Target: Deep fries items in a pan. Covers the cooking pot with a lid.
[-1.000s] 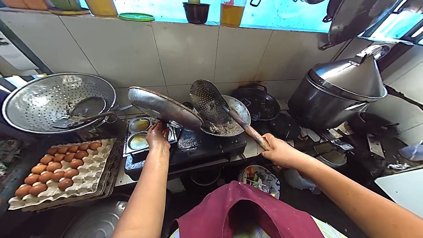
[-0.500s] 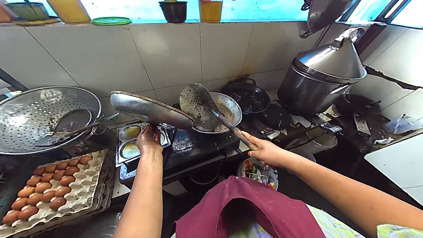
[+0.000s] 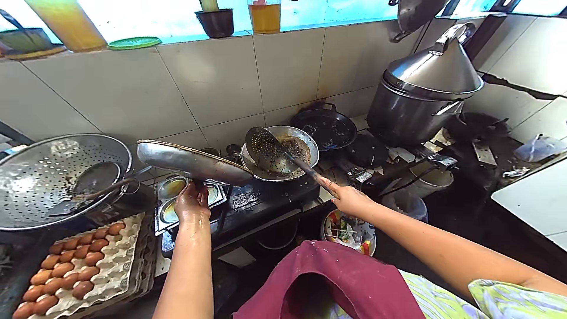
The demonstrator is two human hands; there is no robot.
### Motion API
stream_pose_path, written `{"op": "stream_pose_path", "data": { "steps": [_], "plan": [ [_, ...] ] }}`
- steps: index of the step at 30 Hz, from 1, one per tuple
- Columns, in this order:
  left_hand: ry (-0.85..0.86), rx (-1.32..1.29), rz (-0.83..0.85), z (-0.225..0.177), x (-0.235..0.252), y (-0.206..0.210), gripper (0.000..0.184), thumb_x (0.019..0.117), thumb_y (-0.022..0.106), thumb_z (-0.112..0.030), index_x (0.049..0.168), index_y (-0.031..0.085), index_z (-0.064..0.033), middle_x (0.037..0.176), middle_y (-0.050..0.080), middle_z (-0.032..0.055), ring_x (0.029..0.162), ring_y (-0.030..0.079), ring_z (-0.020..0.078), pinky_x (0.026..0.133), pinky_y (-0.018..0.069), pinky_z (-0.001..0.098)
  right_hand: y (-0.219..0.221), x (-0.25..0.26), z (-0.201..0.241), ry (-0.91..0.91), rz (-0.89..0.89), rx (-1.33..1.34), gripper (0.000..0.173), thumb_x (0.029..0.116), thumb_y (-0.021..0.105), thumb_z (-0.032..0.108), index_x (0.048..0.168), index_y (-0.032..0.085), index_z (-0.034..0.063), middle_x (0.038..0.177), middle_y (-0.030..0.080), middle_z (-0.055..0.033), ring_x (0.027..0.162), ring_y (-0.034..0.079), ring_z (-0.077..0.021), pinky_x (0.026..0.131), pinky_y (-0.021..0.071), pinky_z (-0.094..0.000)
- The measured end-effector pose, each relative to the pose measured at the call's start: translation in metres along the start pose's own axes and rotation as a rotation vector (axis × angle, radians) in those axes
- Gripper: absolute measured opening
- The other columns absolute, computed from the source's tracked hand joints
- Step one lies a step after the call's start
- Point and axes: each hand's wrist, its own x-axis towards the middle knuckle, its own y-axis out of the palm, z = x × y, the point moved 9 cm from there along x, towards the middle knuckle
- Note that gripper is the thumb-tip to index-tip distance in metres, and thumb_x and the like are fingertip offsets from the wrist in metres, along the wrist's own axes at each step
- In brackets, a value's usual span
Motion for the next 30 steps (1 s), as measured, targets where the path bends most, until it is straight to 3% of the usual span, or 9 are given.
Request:
{"op": "stream_pose_path", "data": {
  "steps": [4, 6, 9, 12, 16, 23, 25, 28, 30],
  "plan": [
    [0.010, -0.003, -0.012, -0.001, -0.001, -0.005, 0.034, 0.1041, 0.055, -0.016, 0.135, 0.050, -0.0016, 0.119, 0.060, 0.0150, 0.096, 0.064, 0.0185, 0.082, 0.0549, 0.0301, -0.002, 0.008, -0.009, -0.081, -0.006, 0.177, 0.078, 0.1027, 0.058, 0.019, 0.166, 0.016, 0.0346, 0.139, 0.059, -0.0244, 0.123, 0.061, -0.0423, 0.103, 0.0462, -0.0628],
    [0.005, -0.007, -0.025, -0.002, -0.003, -0.007, 0.036, 0.1045, 0.055, -0.016, 0.137, 0.049, -0.0020, 0.122, 0.058, 0.0157, 0.100, 0.063, 0.0190, 0.084, 0.0544, 0.0310, -0.011, -0.001, -0.011, -0.099, 0.004, 0.322, 0.076, 0.1032, 0.059, 0.020, 0.166, 0.018, 0.0318, 0.146, 0.055, -0.0201, 0.108, 0.067, -0.0356, 0.091, 0.0536, -0.0571],
    [0.004, 0.002, -0.046, -0.004, -0.008, -0.010, 0.036, 0.1044, 0.055, -0.017, 0.137, 0.049, -0.0030, 0.122, 0.058, 0.0154, 0.099, 0.063, 0.0189, 0.083, 0.0545, 0.0307, -0.027, -0.018, -0.025, -0.074, -0.020, 0.624, 0.074, 0.1029, 0.059, 0.020, 0.165, 0.020, 0.0275, 0.117, 0.061, -0.0159, 0.062, 0.055, -0.0192, 0.056, 0.0509, -0.0391],
    [0.006, -0.014, -0.055, -0.007, -0.013, -0.016, 0.035, 0.1038, 0.054, -0.017, 0.136, 0.049, -0.0041, 0.119, 0.059, 0.0132, 0.098, 0.063, 0.0173, 0.083, 0.0544, 0.0287, -0.051, -0.022, -0.043, -0.061, -0.118, 0.784, 0.075, 0.1033, 0.059, 0.020, 0.166, 0.018, 0.0241, 0.093, 0.059, -0.0112, 0.051, 0.048, -0.0131, 0.049, 0.0471, -0.0318],
    [0.004, -0.086, -0.098, -0.015, -0.027, -0.030, 0.040, 0.1055, 0.052, -0.019, 0.143, 0.044, -0.0068, 0.134, 0.055, 0.0123, 0.112, 0.061, 0.0173, 0.091, 0.0533, 0.0292, -0.064, -0.010, -0.074, 0.028, -0.268, 0.645, 0.077, 0.1022, 0.060, 0.019, 0.166, 0.018, 0.0264, 0.101, 0.064, -0.0192, 0.059, 0.058, -0.0227, 0.058, 0.0537, -0.0427],
    [0.099, -0.170, -0.142, -0.048, -0.047, -0.058, 0.030, 0.1083, 0.044, -0.022, 0.136, 0.045, -0.0095, 0.123, 0.058, 0.0082, 0.104, 0.063, 0.0136, 0.086, 0.0551, 0.0263, -0.046, 0.002, -0.100, -0.036, -0.347, 0.603, 0.073, 0.1004, 0.057, 0.015, 0.165, 0.023, 0.0180, 0.128, 0.063, -0.0214, 0.070, 0.064, -0.0260, 0.067, 0.0563, -0.0475],
    [0.135, -0.224, -0.170, -0.058, -0.054, -0.064, 0.027, 0.1082, 0.043, -0.020, 0.132, 0.046, -0.0093, 0.120, 0.058, 0.0087, 0.103, 0.064, 0.0140, 0.085, 0.0563, 0.0263, -0.048, 0.000, -0.097, -0.106, -0.471, 0.581, 0.071, 0.0996, 0.058, 0.013, 0.164, 0.027, 0.0114, 0.141, 0.059, -0.0211, 0.080, 0.068, -0.0265, 0.072, 0.0568, -0.0475],
    [0.187, -0.341, -0.201, -0.068, -0.059, -0.077, 0.023, 0.1074, 0.043, -0.017, 0.129, 0.046, -0.0100, 0.119, 0.058, 0.0094, 0.103, 0.063, 0.0160, 0.086, 0.0562, 0.0290, -0.042, 0.013, -0.094, -0.179, -0.507, 0.502, 0.072, 0.0973, 0.059, 0.012, 0.163, 0.029, 0.0090, 0.151, 0.053, -0.0202, 0.109, 0.069, -0.0348, 0.094, 0.0535, -0.0546],
    [0.209, -0.381, -0.192, -0.071, -0.058, -0.088, 0.019, 0.1073, 0.042, -0.018, 0.124, 0.048, -0.0115, 0.115, 0.059, 0.0073, 0.100, 0.063, 0.0147, 0.084, 0.0564, 0.0284, -0.035, 0.028, -0.097, -0.180, -0.431, 0.470, 0.073, 0.0968, 0.060, 0.009, 0.163, 0.030, 0.0122, 0.144, 0.057, -0.0219, 0.093, 0.070, -0.0353, 0.082, 0.0550, -0.0569]
  ]
}}
